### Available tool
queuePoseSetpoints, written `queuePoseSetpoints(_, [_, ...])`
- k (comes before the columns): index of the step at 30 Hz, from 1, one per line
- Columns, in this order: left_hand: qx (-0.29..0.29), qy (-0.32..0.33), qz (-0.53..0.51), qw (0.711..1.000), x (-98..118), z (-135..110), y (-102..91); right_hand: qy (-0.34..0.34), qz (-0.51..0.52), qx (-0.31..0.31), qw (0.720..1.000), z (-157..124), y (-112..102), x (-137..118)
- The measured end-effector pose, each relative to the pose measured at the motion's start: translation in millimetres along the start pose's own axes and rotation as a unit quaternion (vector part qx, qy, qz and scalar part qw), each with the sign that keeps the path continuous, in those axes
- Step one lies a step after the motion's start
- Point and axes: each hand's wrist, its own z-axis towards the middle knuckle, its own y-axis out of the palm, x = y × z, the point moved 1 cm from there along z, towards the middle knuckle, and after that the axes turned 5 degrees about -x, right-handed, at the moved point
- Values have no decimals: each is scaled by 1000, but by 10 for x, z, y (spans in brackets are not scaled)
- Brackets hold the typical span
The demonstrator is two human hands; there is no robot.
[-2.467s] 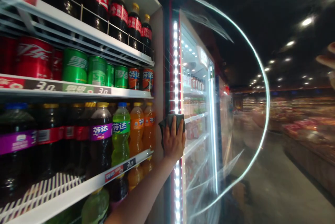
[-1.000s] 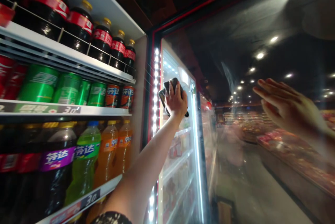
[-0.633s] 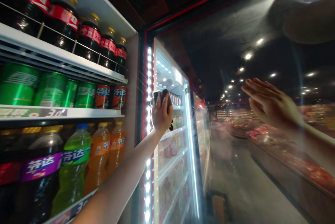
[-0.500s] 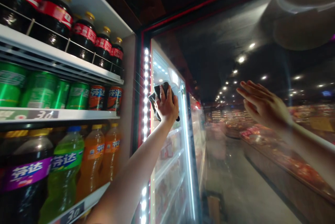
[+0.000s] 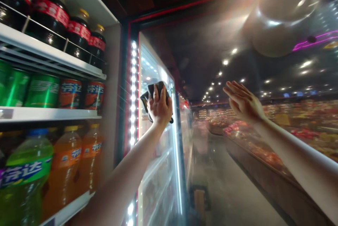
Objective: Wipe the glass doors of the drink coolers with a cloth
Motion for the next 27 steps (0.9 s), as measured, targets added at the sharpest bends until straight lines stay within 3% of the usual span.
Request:
queuePoseSetpoints(2, [-12, 36, -1, 999, 353, 0, 87, -6, 10, 1, 1000, 0, 7, 33])
queuePoseSetpoints(4, [-39, 126, -2, 991, 600, -166, 138, -12, 20, -2, 1000, 1, 9, 65])
queuePoseSetpoints(6, [-74, 223, -2, 972, 658, -407, 138, -11, 27, -7, 1000, 5, 9, 88])
queuePoseSetpoints(8, [-106, 286, 2, 952, 582, -574, 102, -7, 35, -13, 999, 10, 9, 100])
queuePoseSetpoints(10, [-107, 257, 2, 961, 511, -554, 63, -2, 42, -16, 999, 15, 11, 103])
queuePoseSetpoints(12, [-67, 136, -11, 988, 561, -361, 62, 4, 50, -16, 999, 20, 14, 107])
queuePoseSetpoints(14, [-18, 11, -39, 999, 763, -123, 122, 11, 58, -17, 998, 23, 13, 116])
queuePoseSetpoints(15, [-5, -15, -51, 999, 904, -35, 169, 14, 62, -19, 998, 24, 10, 123])
queuePoseSetpoints(17, [-10, 10, -63, 998, 1192, 16, 264, 17, 74, -17, 997, 26, -3, 140])
queuePoseSetpoints(20, [-58, 113, -58, 990, 1423, -216, 310, 20, 94, -14, 995, 31, -34, 172])
queuePoseSetpoints(22, [-100, 176, -47, 978, 1381, -419, 259, 22, 107, -19, 994, 40, -58, 200])
queuePoseSetpoints(24, [-121, 200, -37, 972, 1254, -511, 183, 22, 121, -32, 992, 55, -90, 234])
queuePoseSetpoints(27, [-99, 130, -37, 986, 1173, -385, 140, 10, 148, -60, 987, 84, -188, 315])
